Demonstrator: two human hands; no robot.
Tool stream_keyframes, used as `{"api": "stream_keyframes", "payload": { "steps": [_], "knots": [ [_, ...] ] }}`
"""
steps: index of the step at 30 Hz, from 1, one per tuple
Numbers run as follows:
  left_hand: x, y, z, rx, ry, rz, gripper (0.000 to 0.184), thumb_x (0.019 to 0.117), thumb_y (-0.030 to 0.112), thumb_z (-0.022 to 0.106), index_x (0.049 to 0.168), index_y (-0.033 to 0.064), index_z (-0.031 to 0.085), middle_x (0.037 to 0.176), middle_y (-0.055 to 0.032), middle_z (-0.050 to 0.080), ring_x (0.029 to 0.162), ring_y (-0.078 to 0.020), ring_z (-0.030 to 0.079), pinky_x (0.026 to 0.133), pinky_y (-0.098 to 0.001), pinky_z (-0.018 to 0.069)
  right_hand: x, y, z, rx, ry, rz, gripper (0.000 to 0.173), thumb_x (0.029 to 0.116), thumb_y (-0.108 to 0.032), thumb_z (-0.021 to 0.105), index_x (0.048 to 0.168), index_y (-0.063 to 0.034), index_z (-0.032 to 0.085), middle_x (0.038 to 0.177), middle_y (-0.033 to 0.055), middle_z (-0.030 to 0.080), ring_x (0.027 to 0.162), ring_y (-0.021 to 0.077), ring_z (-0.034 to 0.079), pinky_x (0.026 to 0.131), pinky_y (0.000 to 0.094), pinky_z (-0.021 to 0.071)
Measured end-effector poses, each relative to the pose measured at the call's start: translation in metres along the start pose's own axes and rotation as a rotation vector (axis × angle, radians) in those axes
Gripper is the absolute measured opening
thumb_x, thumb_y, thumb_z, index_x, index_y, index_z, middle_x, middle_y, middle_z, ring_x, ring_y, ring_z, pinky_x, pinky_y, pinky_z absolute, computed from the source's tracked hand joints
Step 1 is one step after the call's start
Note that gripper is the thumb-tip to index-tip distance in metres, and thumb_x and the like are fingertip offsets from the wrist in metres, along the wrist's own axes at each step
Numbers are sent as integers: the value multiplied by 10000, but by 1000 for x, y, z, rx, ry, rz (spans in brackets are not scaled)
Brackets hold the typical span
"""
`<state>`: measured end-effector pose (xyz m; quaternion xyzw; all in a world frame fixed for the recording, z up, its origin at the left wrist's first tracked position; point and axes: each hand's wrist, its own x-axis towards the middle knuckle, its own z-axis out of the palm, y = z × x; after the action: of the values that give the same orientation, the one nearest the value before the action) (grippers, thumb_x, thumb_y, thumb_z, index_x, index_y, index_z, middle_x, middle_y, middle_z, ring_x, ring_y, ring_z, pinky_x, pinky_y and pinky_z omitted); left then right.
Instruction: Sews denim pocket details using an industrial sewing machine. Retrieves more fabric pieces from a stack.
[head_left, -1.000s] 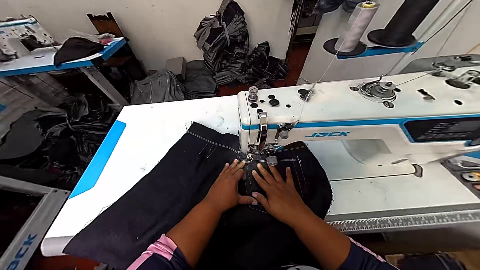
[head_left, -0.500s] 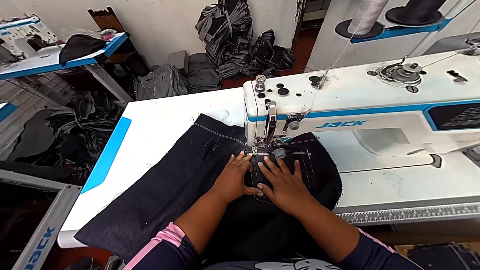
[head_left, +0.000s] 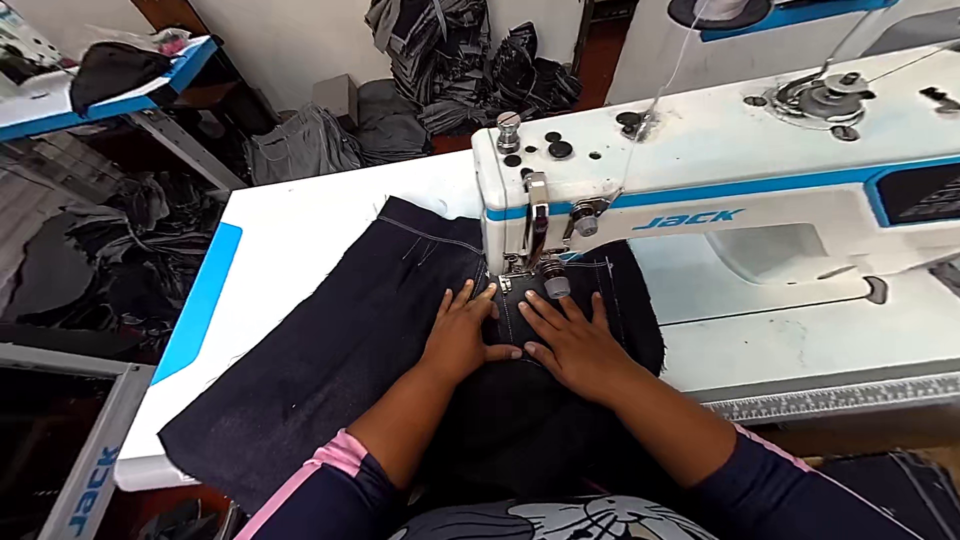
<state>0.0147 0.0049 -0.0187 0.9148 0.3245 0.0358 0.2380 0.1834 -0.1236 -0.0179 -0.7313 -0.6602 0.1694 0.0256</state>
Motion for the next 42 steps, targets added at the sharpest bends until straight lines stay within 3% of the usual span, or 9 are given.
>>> {"api": "stream_keyframes", "payload": {
  "steps": [11, 17, 24, 27, 30, 33, 36, 39, 42],
  "knots": [
    [46, -8, -19, 38, -3, -22, 630, 798, 522, 838, 1174, 43, 679, 1475, -131, 571, 1536, -315, 312, 1266, -556, 118, 44, 16, -23, 17, -25, 27, 556, 1109, -447, 321, 1604, -199, 373, 1651, 73, 367, 1583, 361, 138, 1170, 760, -47],
    [69, -21, -23, 55, 22, 17, 873, 772, 555, 843, 1422, 38, 575, 1518, -143, 537, 1546, -324, 293, 1272, -557, 103, 58, 18, -35, 54, -13, 47, 499, 1111, -394, 366, 1423, -80, 597, 1542, 111, 509, 1552, 380, 230, 1183, 740, -9],
    [79, -20, -31, 67, -12, -1, 924, 760, 537, 861, 1473, 58, 522, 1556, -132, 495, 1558, -307, 264, 1276, -543, 84, 65, 19, -36, 51, -7, 67, 503, 1108, -396, 379, 1327, -34, 650, 1476, 142, 568, 1521, 376, 306, 1191, 723, 20],
    [61, 4, -35, 164, -32, -104, 875, 835, 533, 799, 1492, 41, 495, 1581, -141, 462, 1549, -343, 278, 1269, -558, 128, 64, 17, -36, 57, -4, 65, 499, 1107, -394, 377, 1321, -38, 653, 1464, 141, 578, 1522, 372, 303, 1192, 722, 19],
    [2, 57, -17, 222, -103, -42, 819, 892, 591, 704, 1393, -44, 572, 1496, -256, 515, 1472, -449, 378, 1224, -631, 230, 63, 17, -46, 85, -33, 75, 492, 1107, -382, 388, 1327, -32, 654, 1444, 147, 594, 1535, 379, 275, 1196, 717, 23],
    [-40, 50, 11, 169, -200, 155, 815, 905, 557, 679, 1562, 137, 442, 1666, -99, 337, 1573, -350, 208, 1207, -702, 127, 60, 16, -60, 63, -62, 75, 470, 1099, -379, 423, 1265, -27, 687, 1377, 169, 637, 1489, 395, 353, 1171, 689, 181],
    [-44, -8, -23, 234, -162, 138, 899, 820, 508, 789, 1575, 176, 430, 1671, -129, 315, 1568, -374, 214, 1208, -695, 163, 49, 14, -65, -67, -17, 38, 478, 1072, -415, 486, 1294, -31, 666, 1323, 215, 638, 1357, 424, 483, 1068, 609, 376],
    [-41, -28, -71, 401, -281, -76, 1096, 758, 496, 871, 1629, 155, 299, 1706, -191, 165, 1584, -409, 86, 1237, -655, 101, 20, 4, -22, -142, 112, 10, 581, 1084, -438, 423, 1554, -97, 443, 1531, 281, 454, 1457, 501, 359, 1139, 772, 183],
    [-43, -5, -50, 304, -149, 210, 905, 751, 533, 850, 1488, 105, 546, 1602, -159, 432, 1541, -360, 297, 1244, -613, 205, 2, 2, 8, -45, 107, -67, 576, 1093, -484, 323, 1619, -250, 335, 1702, 67, 251, 1579, 389, 138, 1143, 800, 5]
  ]
}}
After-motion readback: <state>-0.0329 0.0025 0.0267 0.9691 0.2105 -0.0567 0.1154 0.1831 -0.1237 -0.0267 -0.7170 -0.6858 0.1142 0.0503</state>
